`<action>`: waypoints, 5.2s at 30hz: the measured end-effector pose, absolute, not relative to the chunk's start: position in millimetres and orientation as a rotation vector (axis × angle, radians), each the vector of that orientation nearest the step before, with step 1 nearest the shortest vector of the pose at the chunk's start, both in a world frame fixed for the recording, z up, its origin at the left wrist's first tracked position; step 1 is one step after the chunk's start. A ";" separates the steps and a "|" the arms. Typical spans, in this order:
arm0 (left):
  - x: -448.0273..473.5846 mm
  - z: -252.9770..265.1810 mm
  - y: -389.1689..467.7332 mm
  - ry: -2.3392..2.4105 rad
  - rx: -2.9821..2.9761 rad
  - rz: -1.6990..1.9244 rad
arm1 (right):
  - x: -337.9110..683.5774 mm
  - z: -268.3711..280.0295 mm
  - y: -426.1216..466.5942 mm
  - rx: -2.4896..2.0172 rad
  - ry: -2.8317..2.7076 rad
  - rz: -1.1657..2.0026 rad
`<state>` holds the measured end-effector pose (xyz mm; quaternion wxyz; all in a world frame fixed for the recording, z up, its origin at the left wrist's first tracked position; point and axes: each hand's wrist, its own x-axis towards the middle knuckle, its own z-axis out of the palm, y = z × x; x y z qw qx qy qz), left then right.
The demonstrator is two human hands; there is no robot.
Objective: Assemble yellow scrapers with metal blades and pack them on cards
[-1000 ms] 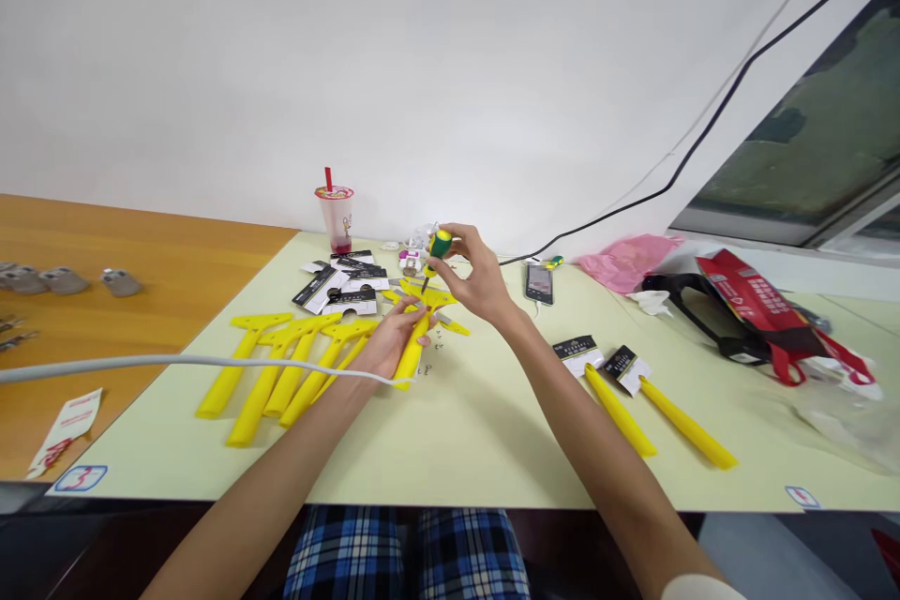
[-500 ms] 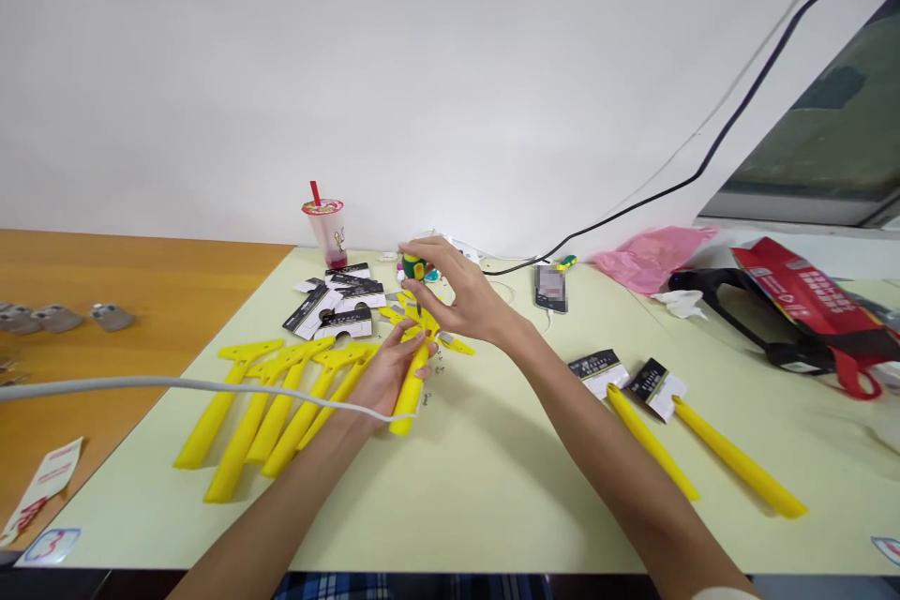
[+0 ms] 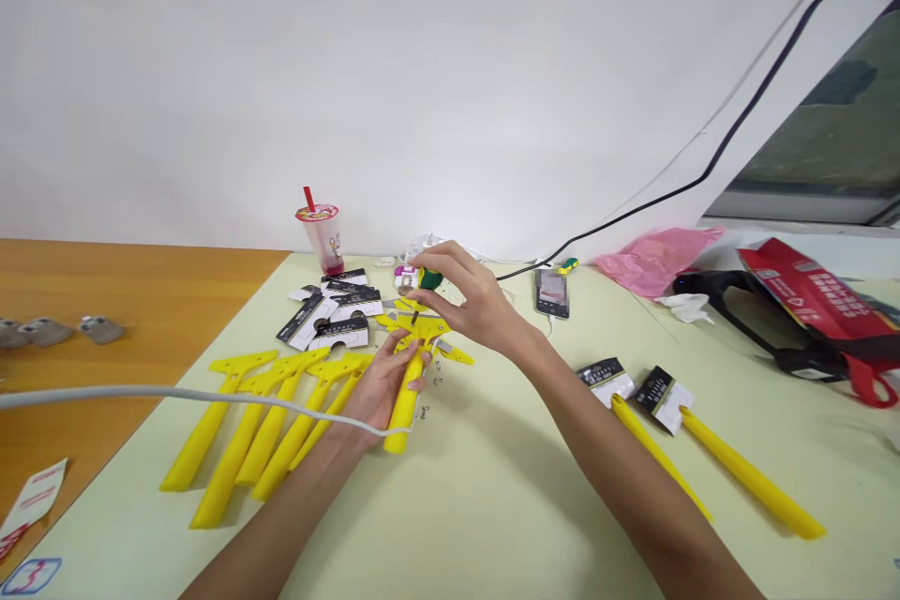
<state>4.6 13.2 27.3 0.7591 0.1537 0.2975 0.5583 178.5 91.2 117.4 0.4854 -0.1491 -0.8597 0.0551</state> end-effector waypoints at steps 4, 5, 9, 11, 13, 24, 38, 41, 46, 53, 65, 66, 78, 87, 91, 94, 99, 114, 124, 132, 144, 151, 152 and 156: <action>5.1 26.3 13.7 0.657 0.320 1.216 | 179.7 119.6 85.8 -0.353 -2.169 0.199; 4.9 25.7 14.1 0.661 0.320 1.215 | 179.8 119.4 85.4 -0.351 -2.181 0.218; 3.9 21.9 15.5 0.671 0.336 1.220 | 179.6 117.9 86.5 -0.364 -2.216 0.218; 4.0 20.4 15.5 0.667 0.351 1.228 | 179.6 118.6 85.7 -0.409 -2.239 0.182; 4.5 20.2 15.1 0.663 0.354 1.233 | 179.9 120.5 82.9 -0.448 -2.250 0.161; 4.1 28.8 11.8 0.674 0.366 1.251 | 185.7 128.6 75.8 -0.463 -2.350 0.169; 5.7 32.4 10.4 0.670 0.383 1.273 | 184.3 128.1 66.9 -0.512 -2.364 0.259; 6.4 32.5 10.0 0.645 0.394 1.263 | 183.4 129.7 66.1 -0.558 -2.359 0.211; 5.9 29.5 9.4 0.656 0.405 1.272 | 185.0 128.3 68.1 -0.468 -2.346 0.223; 6.0 24.6 9.3 0.644 0.425 1.259 | 182.4 126.7 70.0 -0.497 -2.328 0.200; 7.3 31.8 6.8 0.647 0.420 1.257 | 183.2 122.7 72.3 -0.460 -2.276 0.252; 7.0 32.0 6.8 0.645 0.417 1.254 | 183.5 123.2 72.8 -0.466 -2.286 0.258; 7.6 25.4 9.8 0.662 0.410 1.268 | 189.7 132.8 70.3 -0.622 -2.379 0.307; 6.5 30.0 7.9 0.654 0.483 1.284 | 188.9 128.3 70.7 -0.474 -2.294 0.253; 5.9 28.5 8.3 0.637 0.495 1.289 | 187.3 129.6 68.3 -0.517 -2.309 0.237; 5.3 25.9 10.0 0.658 0.470 1.294 | 189.7 129.3 68.7 -0.490 -2.347 0.264; 4.9 25.3 11.2 0.652 0.457 1.290 | 189.6 127.6 72.1 -0.483 -2.359 0.290; 5.9 28.3 8.1 0.637 0.523 1.313 | 185.3 125.9 71.7 -0.466 -2.284 0.222; 5.8 29.5 8.4 0.643 0.493 1.297 | 184.8 123.5 73.3 -0.413 -2.288 0.318; 3.8 23.7 10.7 0.651 0.524 1.289 | 187.2 126.5 68.2 -0.463 -2.329 0.288; 5.3 24.2 10.6 0.662 0.488 1.294 | 190.8 124.1 76.1 -0.454 -2.320 0.275; 6.4 25.9 9.5 0.653 0.489 1.288 | 187.8 122.8 76.2 -0.497 -2.313 0.280; 6.4 25.9 9.8 0.658 0.483 1.287 | 187.7 122.6 75.7 -0.499 -2.319 0.303; 5.4 24.5 11.6 0.680 0.470 1.290 | 186.6 121.7 74.5 -0.455 -2.341 0.402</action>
